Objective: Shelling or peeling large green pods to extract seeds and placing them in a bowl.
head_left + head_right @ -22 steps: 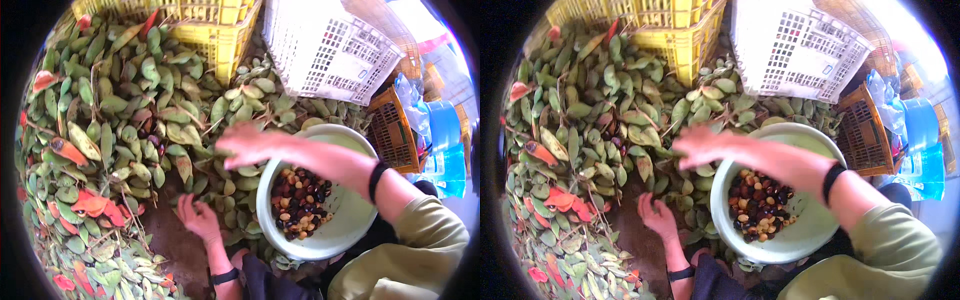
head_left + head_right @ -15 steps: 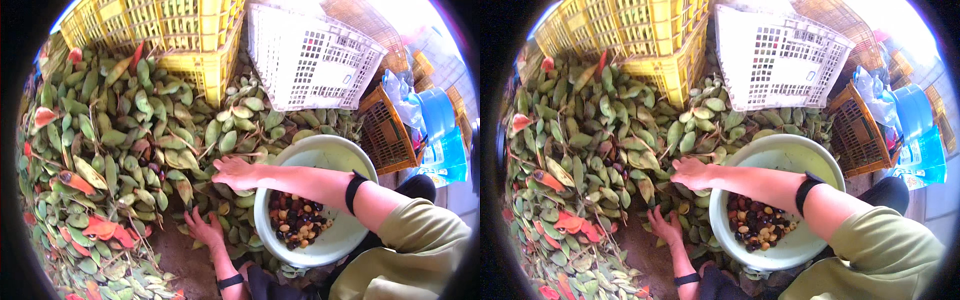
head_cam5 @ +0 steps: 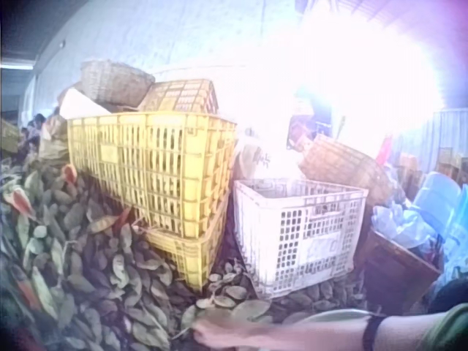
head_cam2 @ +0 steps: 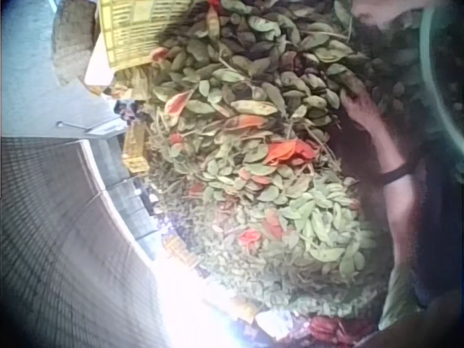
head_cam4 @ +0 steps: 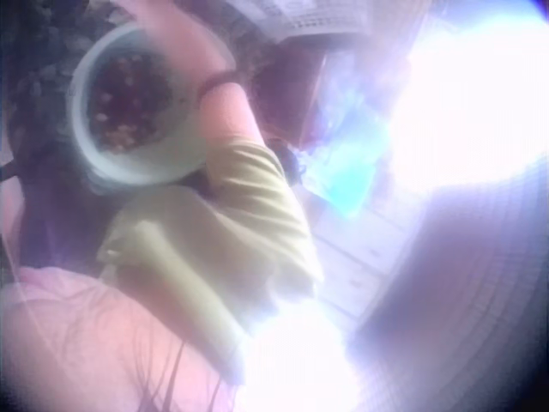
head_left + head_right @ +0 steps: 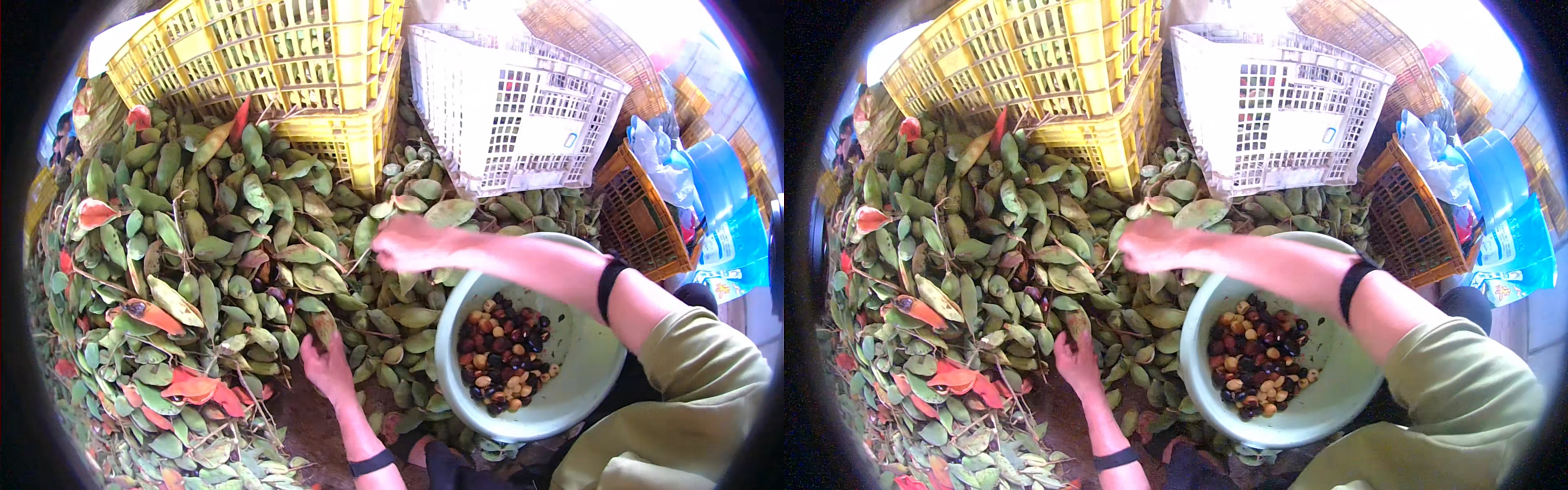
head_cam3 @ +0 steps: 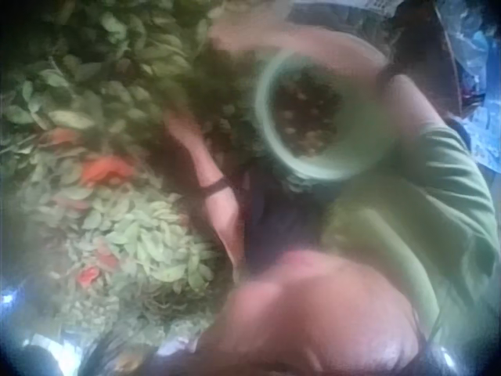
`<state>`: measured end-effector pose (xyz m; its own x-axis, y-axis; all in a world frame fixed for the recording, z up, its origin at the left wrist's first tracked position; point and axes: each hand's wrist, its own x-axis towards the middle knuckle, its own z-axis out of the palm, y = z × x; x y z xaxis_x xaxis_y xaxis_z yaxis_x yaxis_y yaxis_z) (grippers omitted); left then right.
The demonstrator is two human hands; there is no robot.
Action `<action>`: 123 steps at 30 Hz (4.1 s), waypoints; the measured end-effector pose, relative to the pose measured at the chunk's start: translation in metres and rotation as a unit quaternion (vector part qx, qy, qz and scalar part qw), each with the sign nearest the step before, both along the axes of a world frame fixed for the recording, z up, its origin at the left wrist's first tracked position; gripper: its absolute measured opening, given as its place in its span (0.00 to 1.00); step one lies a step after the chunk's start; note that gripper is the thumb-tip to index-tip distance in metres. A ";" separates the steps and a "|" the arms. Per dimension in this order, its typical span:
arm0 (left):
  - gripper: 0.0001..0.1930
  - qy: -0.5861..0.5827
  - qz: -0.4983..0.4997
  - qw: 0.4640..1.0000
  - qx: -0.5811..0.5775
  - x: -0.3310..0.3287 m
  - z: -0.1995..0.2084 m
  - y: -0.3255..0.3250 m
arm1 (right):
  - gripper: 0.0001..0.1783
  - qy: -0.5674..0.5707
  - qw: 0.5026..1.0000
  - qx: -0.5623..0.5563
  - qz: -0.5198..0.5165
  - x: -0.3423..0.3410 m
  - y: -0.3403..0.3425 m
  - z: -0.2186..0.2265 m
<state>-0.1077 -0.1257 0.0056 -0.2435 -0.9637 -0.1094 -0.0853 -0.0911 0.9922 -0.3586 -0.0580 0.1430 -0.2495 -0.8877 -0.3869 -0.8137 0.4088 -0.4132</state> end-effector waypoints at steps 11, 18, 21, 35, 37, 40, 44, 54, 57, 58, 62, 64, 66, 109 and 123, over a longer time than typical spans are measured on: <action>0.11 -0.096 -0.060 0.980 -0.162 0.001 0.016 -0.006 | 0.18 0.028 0.978 -0.183 -0.099 0.071 -0.058 -0.083; 0.11 0.034 -0.027 0.997 0.065 0.001 0.051 0.006 | 0.12 -0.182 0.964 -0.144 -0.133 0.081 -0.054 -0.064; 0.16 0.010 -0.087 0.992 0.092 -0.014 0.085 0.027 | 0.19 -0.285 0.942 -0.145 -0.100 0.077 -0.010 -0.067; 0.16 0.219 -0.325 0.878 0.275 -0.035 0.104 0.120 | 0.18 -0.196 0.919 -0.318 -0.124 0.102 0.185 -0.001; 0.17 0.236 -0.343 0.862 0.290 -0.045 0.105 0.135 | 0.19 -0.212 0.906 -0.326 -0.170 0.099 0.203 -0.009; 0.20 0.200 -0.379 0.862 0.272 -0.050 0.108 0.146 | 0.24 -0.305 0.859 -0.347 -0.222 0.095 0.217 -0.018; 0.21 0.143 -0.418 0.875 0.199 -0.054 0.094 0.160 | 0.22 -0.492 0.757 -0.204 -0.379 0.096 0.240 -0.017; 0.14 0.030 -0.410 0.904 0.119 -0.055 0.068 0.171 | 0.19 -0.198 0.928 -0.272 -0.158 0.110 0.250 -0.021; 0.16 -0.074 -0.461 0.868 0.171 -0.054 0.099 0.171 | 0.17 -0.267 0.907 -0.303 -0.120 0.093 0.260 -0.037; 0.16 -0.074 -0.475 0.862 0.161 -0.052 0.101 0.171 | 0.12 -0.248 0.931 -0.240 -0.120 0.089 0.260 -0.033; 0.16 0.050 -0.450 0.874 0.174 -0.050 0.076 0.179 | 0.12 -0.163 0.930 -0.272 -0.184 0.098 0.256 -0.054; 0.16 0.040 -0.456 0.877 0.148 -0.053 0.077 0.181 | 0.12 -0.127 0.939 -0.264 -0.181 0.094 0.256 -0.051; 0.16 0.071 -0.454 0.863 0.209 -0.054 0.078 0.183 | 0.12 -0.123 0.937 -0.277 -0.172 0.089 0.258 -0.050; 0.14 0.032 -0.390 0.916 -0.090 -0.039 0.090 0.152 | 0.16 0.280 0.793 -0.505 -0.192 -0.120 0.161 0.219; 0.15 -0.011 -0.561 0.827 -0.039 -0.035 0.094 0.161 | 0.34 0.304 0.950 0.013 0.073 -0.083 0.075 -0.023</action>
<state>-0.1427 0.0352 0.0999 -0.9877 -0.1376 -0.0740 -0.0910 0.1215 0.9884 -0.4416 0.0168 0.1201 -0.3094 -0.9220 -0.2326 -0.9474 0.2778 0.1590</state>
